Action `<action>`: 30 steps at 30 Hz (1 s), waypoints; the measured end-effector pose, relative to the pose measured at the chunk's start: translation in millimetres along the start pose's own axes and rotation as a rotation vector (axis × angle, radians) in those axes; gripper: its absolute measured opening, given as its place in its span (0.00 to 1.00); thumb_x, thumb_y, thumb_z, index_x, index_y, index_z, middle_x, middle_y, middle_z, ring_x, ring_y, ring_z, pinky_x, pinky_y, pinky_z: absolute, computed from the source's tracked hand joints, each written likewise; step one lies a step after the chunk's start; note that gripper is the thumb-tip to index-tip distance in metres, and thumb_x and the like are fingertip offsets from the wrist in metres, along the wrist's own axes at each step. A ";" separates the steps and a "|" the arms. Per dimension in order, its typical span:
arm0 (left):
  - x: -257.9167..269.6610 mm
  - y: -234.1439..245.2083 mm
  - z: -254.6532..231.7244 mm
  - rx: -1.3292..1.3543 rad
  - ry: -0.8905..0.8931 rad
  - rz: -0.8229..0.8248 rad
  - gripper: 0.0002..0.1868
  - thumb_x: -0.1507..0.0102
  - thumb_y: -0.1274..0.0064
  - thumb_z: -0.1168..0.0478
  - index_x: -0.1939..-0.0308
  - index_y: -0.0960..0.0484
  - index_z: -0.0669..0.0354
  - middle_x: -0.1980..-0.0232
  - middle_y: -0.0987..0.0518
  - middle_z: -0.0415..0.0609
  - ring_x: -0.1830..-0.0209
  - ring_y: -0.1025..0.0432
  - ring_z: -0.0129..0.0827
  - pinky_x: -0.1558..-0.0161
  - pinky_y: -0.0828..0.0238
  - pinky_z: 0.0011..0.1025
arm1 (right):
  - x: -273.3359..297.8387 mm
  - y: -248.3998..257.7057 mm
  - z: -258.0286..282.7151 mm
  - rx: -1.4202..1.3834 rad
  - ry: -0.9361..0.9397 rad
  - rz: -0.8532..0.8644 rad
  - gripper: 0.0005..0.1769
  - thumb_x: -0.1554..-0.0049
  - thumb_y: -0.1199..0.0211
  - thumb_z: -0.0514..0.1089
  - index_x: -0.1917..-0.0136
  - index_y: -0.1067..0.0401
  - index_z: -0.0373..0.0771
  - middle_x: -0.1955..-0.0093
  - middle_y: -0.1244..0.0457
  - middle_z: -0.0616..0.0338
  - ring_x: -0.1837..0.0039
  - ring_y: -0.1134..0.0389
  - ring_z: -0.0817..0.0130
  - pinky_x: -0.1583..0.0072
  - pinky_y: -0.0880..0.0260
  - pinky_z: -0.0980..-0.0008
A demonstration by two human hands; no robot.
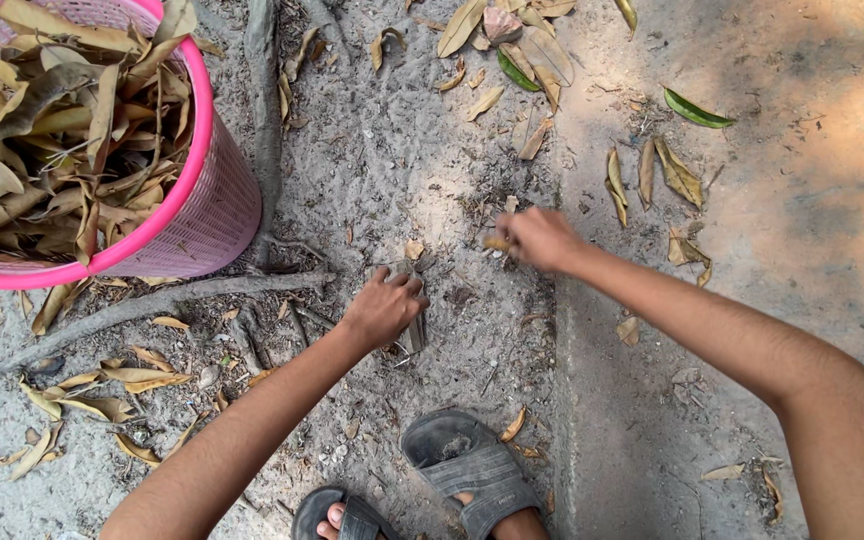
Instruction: The person picks up dry leaves from the ground and places them into a pink basket.
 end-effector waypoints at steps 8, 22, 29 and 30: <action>-3.3 -2.6 0.6 0.015 -0.005 0.022 0.21 0.36 0.48 0.67 0.40 0.21 0.46 0.40 0.23 0.50 0.42 0.28 0.37 0.36 0.35 0.48 | -10.0 3.0 -48.6 0.237 0.013 -0.052 0.07 0.53 0.25 0.39 0.58 0.18 0.44 0.52 0.34 0.61 0.54 0.31 0.66 0.53 0.25 0.64; 0.6 -9.7 7.8 0.049 0.010 -0.070 0.16 0.37 0.45 0.63 0.45 0.19 0.45 0.42 0.22 0.50 0.47 0.26 0.35 0.39 0.34 0.49 | -24.2 -41.0 -58.5 0.306 -0.023 0.007 0.08 0.48 0.34 0.31 0.61 0.21 0.43 0.56 0.31 0.61 0.57 0.28 0.67 0.59 0.25 0.65; 2.9 -2.0 8.6 0.044 0.014 0.009 0.12 0.33 0.47 0.63 0.46 0.19 0.49 0.43 0.21 0.49 0.47 0.26 0.34 0.40 0.32 0.44 | -15.8 -16.7 -52.4 0.084 -0.076 0.111 0.04 0.46 0.32 0.36 0.60 0.25 0.44 0.63 0.32 0.64 0.61 0.31 0.70 0.62 0.34 0.68; 3.3 -1.5 9.4 0.044 0.015 0.010 0.12 0.33 0.47 0.62 0.46 0.19 0.49 0.44 0.21 0.50 0.47 0.27 0.34 0.39 0.33 0.45 | -17.2 -11.8 -54.9 0.018 -0.087 0.103 0.04 0.46 0.32 0.36 0.59 0.25 0.44 0.63 0.32 0.64 0.62 0.32 0.71 0.63 0.35 0.69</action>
Point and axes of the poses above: each hand's wrist, its own x-axis away from the middle knuckle, its own y-axis out of the back of the hand, z = x × y, the point moved 2 cm from there along -x, towards the middle knuckle
